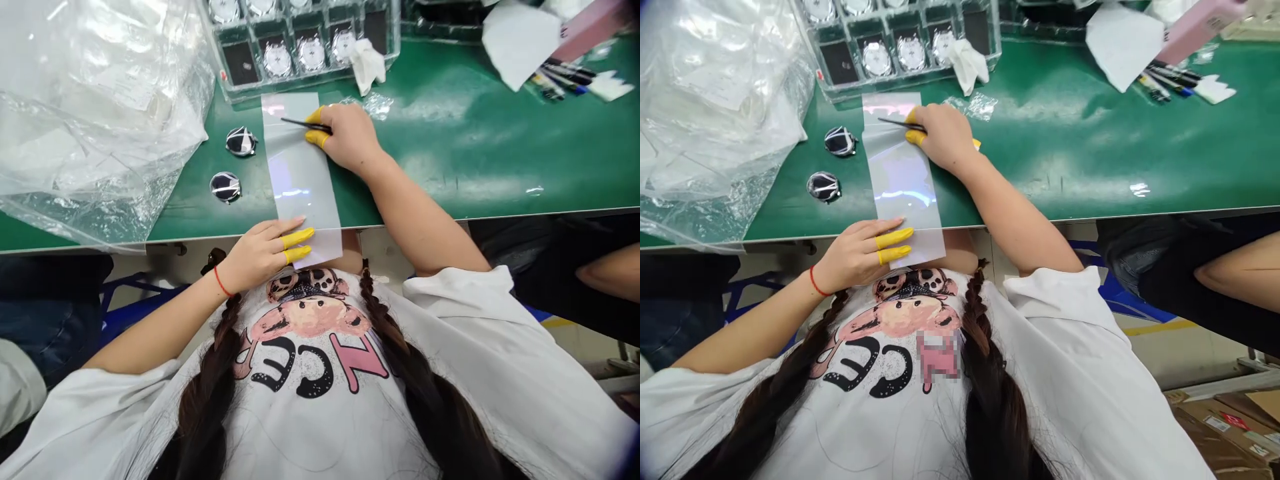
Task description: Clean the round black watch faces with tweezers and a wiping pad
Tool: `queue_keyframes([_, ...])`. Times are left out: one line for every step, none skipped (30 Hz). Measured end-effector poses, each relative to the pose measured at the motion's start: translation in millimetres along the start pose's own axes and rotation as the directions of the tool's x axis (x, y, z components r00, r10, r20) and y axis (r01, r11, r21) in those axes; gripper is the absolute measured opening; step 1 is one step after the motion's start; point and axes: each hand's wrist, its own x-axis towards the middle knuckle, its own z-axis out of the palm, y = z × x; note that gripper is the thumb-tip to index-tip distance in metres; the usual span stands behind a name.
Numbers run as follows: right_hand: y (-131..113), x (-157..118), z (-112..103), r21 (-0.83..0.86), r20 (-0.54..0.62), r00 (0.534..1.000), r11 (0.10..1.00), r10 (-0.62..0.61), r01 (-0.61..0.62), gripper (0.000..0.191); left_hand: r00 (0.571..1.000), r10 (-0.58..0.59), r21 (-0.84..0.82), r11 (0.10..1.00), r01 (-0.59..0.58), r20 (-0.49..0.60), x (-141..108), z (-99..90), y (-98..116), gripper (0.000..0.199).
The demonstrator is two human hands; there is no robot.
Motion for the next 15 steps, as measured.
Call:
queue_keyframes([-4, -3, -3, 0.002, -0.006, 1.000, 1.000, -0.019, 0.019, 0.030, 0.997, 0.017, -0.031, 0.999, -0.020, -0.076, 1, 1.2, 0, 0.036])
queue_keyframes([-7, -7, -8, 0.009, -0.025, 0.999, 0.999, -0.033, 0.034, 0.030, 0.991, 0.026, -0.058, 0.998, -0.034, -0.135, 3, 1.4, 0, 0.037])
queue_keyframes([-10, -13, -14, 0.026, -0.057, 0.997, 0.999, -0.043, 0.044, 0.031, 0.984, 0.028, -0.076, 0.996, -0.042, -0.173, 6, 1.0, 1, 0.040])
queue_keyframes([-11, -19, -22, 0.049, -0.105, 0.993, 0.997, -0.047, 0.052, 0.031, 0.980, 0.028, -0.086, 0.995, -0.046, -0.195, 9, 0.3, 2, 0.042])
queue_keyframes([-10, -27, -31, 0.073, -0.173, 0.984, 0.996, -0.038, 0.051, 0.031, 0.979, 0.029, -0.089, 0.995, -0.048, -0.201, 13, -0.7, 3, 0.045])
queue_keyframes([-5, -36, -43, 0.099, -0.249, 0.968, 0.994, -0.024, 0.050, 0.030, 0.981, 0.035, -0.086, 0.995, -0.052, -0.193, 18, -1.8, 5, 0.047])
queue_keyframes([4, -46, -57, 0.129, -0.348, 0.937, 0.990, -0.007, 0.055, 0.027, 0.982, 0.045, -0.078, 0.995, -0.060, -0.182, 21, -3.2, 6, 0.048])
queue_keyframes([17, -58, -73, 0.162, -0.444, 0.896, 0.984, 0.011, 0.068, 0.024, 0.984, 0.061, -0.065, 0.995, -0.073, -0.168, 24, -5.2, 7, 0.048])
queue_keyframes([35, -71, -90, 0.197, -0.529, 0.849, 0.976, 0.025, 0.094, 0.023, 0.986, 0.072, -0.047, 0.996, -0.080, -0.151, 25, -7.7, 6, 0.047])
queue_keyframes([55, -84, -108, 0.226, -0.670, 0.739, 0.968, 0.072, 0.111, 0.018, 0.988, 0.074, -0.025, 0.997, -0.078, -0.138, 24, -10.9, 4, 0.046])
queue_keyframes([77, -96, -125, 0.236, -0.751, 0.648, 0.968, 0.129, 0.081, 0.013, 0.987, 0.060, 0.000, 0.998, -0.060, -0.150, 22, -15.0, 0, 0.047])
queue_keyframes([100, -105, -140, 0.239, -0.759, 0.621, 0.971, 0.198, -0.017, 0.014, 0.983, 0.011, 0.031, 0.999, -0.006, -0.186, 17, -19.9, -6, 0.050])
queue_keyframes([122, -112, -152, 0.231, -0.743, 0.600, 0.955, 0.295, -0.184, 0.015, 0.966, -0.077, 0.061, 0.994, 0.094, -0.246, 10, -25.5, -12, 0.054])
queue_keyframes([140, -115, -161, 0.265, -0.742, 0.496, 0.876, 0.452, -0.402, 0.011, 0.927, -0.193, 0.072, 0.971, 0.227, -0.322, 2, -31.7, -20, 0.057])
queue_keyframes([153, -115, -166, 0.291, -0.665, 0.455, 0.766, 0.593, -0.573, 0.009, 0.865, -0.318, 0.051, 0.930, 0.364, -0.389, -7, -38.1, -27, 0.058])
